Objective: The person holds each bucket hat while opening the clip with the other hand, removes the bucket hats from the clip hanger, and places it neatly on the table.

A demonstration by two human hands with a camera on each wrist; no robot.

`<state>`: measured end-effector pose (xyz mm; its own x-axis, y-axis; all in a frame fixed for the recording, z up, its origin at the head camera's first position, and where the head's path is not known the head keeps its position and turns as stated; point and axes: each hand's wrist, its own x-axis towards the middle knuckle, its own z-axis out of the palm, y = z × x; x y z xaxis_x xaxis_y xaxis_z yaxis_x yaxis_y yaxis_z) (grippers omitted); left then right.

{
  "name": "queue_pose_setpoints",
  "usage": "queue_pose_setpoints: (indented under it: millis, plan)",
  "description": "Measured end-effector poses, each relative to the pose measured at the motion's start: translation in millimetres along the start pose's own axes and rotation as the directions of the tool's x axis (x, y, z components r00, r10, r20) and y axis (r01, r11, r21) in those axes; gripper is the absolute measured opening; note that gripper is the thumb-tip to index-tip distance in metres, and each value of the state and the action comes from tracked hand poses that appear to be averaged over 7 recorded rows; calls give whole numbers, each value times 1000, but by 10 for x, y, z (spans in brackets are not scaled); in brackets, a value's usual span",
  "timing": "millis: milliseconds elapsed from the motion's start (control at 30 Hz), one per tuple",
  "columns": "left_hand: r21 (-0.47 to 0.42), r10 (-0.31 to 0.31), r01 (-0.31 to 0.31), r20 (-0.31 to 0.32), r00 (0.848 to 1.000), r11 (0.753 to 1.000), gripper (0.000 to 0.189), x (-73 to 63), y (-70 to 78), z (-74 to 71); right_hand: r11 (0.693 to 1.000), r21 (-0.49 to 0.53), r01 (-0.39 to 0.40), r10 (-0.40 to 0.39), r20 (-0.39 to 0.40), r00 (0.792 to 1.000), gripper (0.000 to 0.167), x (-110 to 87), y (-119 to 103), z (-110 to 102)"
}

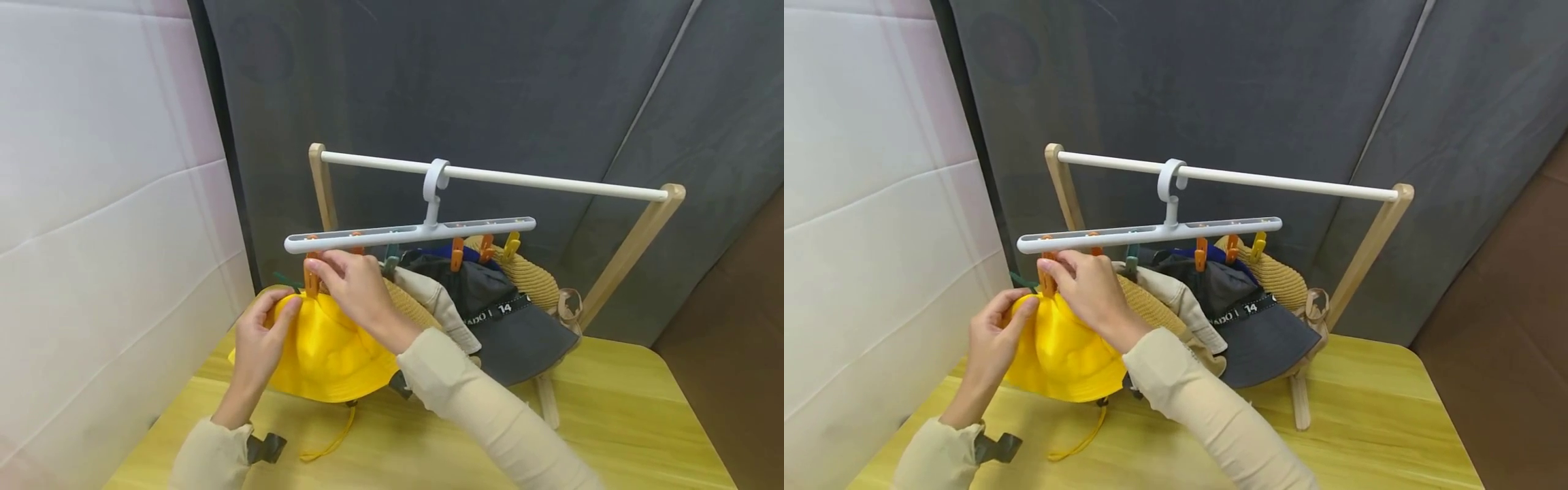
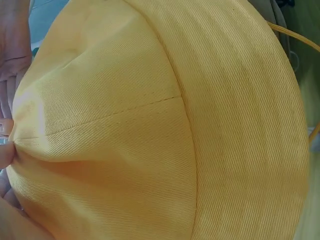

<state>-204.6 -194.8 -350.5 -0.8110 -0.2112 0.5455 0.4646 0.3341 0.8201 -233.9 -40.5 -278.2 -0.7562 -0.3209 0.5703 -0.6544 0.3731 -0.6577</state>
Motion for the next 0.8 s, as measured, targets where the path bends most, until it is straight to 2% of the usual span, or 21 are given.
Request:
queue_pose_setpoints:
  millis: [133,333,433,500,600,667,700,733,767,800]
  plan:
    - [11,-14,14,-11,1000,1000,18,-19,3,-27,999,-10,-35,35,54,998,25,14,-30,-4]
    - [6,-5,5,-14,1000,1000,18,-15,8,-63,984,15,-177,173,141,975,46,6,-72,-47]
    - [-13,-5,4,-25,1000,1000,17,-7,28,-65,978,6,-209,205,173,963,53,-65,-64,-180]
    - [-19,-9,8,-43,999,1000,16,-10,48,-77,981,-15,-193,193,166,967,50,-149,-36,-340]
    - [-18,-7,6,-68,998,1000,15,-14,74,-112,989,-65,-131,136,76,988,38,-326,30,-706]
    - [-10,-1,1,-76,997,1000,14,-16,92,-139,992,-103,-78,73,-48,996,30,-459,105,-999]
    - [-8,1,-2,-77,997,1000,15,-18,97,-154,990,-129,-59,43,-124,991,27,-525,141,-1155]
    - [-9,3,-3,-78,997,1000,15,-19,101,-169,986,-156,-49,16,-210,978,25,-588,179,-1310]
    - [-11,3,-4,-79,997,1000,15,-23,103,-187,984,-170,-46,-6,-295,955,24,-647,219,-1463]
    - [-10,-1,0,-80,997,1000,15,-30,104,-204,986,-160,-42,-23,-382,924,23,-705,261,-1613]
